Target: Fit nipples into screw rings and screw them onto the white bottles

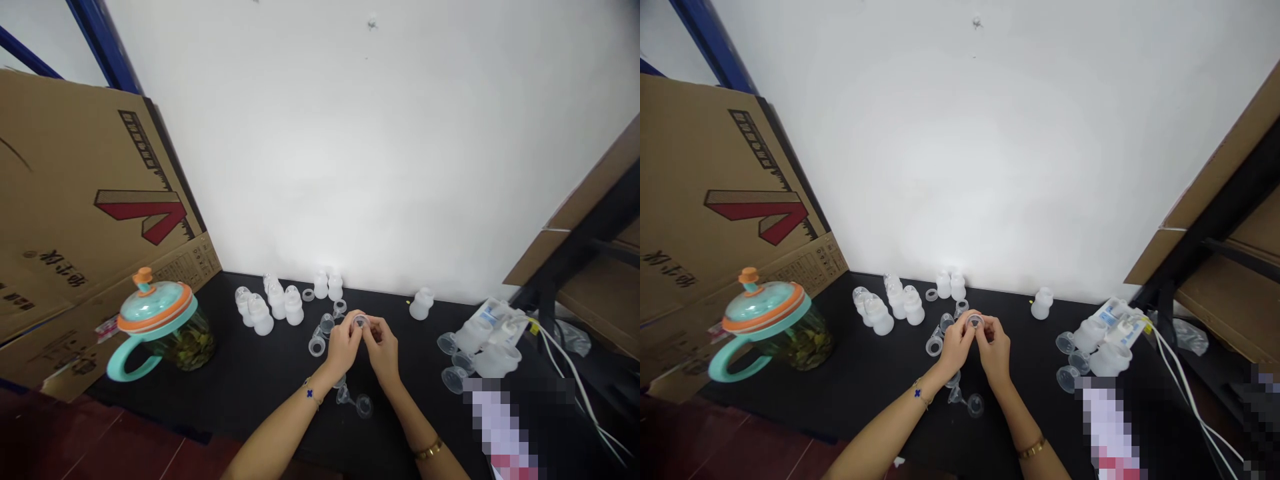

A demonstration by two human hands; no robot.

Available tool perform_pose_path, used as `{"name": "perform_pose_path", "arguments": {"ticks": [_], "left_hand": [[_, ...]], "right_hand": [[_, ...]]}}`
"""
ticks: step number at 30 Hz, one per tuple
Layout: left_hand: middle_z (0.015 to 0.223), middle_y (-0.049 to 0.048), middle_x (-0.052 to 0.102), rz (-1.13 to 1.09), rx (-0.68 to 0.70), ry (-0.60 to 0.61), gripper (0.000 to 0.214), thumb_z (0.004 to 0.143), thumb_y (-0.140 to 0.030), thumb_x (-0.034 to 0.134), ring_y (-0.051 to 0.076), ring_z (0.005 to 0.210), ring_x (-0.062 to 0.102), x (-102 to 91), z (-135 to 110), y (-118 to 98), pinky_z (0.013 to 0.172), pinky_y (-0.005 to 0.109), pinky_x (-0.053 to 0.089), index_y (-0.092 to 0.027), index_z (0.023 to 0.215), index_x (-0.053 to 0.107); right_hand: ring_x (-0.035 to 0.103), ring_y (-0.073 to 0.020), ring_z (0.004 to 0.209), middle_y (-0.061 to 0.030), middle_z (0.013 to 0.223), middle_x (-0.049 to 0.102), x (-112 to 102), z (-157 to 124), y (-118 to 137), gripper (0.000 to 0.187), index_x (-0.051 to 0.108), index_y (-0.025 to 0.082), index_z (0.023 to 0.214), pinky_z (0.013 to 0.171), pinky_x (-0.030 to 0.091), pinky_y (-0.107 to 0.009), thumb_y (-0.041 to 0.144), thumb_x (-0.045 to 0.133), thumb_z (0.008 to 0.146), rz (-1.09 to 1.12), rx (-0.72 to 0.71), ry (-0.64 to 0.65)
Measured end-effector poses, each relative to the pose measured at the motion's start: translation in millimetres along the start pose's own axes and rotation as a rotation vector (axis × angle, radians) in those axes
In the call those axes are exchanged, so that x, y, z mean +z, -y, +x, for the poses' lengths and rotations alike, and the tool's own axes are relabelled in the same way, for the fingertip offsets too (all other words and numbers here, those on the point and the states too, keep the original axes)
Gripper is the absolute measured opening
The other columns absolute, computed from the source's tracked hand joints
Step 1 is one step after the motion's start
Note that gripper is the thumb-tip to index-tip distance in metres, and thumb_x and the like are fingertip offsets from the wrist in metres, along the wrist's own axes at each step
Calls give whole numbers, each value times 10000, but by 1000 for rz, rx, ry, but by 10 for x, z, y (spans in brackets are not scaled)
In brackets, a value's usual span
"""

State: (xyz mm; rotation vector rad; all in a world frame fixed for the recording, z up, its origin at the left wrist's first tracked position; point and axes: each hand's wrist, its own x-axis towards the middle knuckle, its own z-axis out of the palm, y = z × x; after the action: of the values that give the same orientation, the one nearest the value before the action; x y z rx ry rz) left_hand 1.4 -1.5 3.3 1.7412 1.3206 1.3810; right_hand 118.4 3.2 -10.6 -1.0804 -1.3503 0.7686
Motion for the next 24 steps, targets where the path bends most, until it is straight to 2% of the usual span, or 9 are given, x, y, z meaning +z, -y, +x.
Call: {"name": "perform_pose_path", "arguments": {"ticks": [12,24], "left_hand": [[988,43,743,-11,2,0,308,961,-238,428,187,801,676,4,3,-5,754,280,488,-210,1177,646],[917,37,741,24,-5,-5,316,950,-236,432,166,687,634,-6,-1,-11,696,270,475,-203,1162,663]], "right_hand": [[697,-209,744,-82,903,758,3,-1,10,287,664,183,977,663,541,-297,454,616,896,-2,-16,-11],[698,-209,738,-78,891,757,1,-7,28,276,672,186,975,658,542,-296,444,618,891,-4,-9,-22]]}}
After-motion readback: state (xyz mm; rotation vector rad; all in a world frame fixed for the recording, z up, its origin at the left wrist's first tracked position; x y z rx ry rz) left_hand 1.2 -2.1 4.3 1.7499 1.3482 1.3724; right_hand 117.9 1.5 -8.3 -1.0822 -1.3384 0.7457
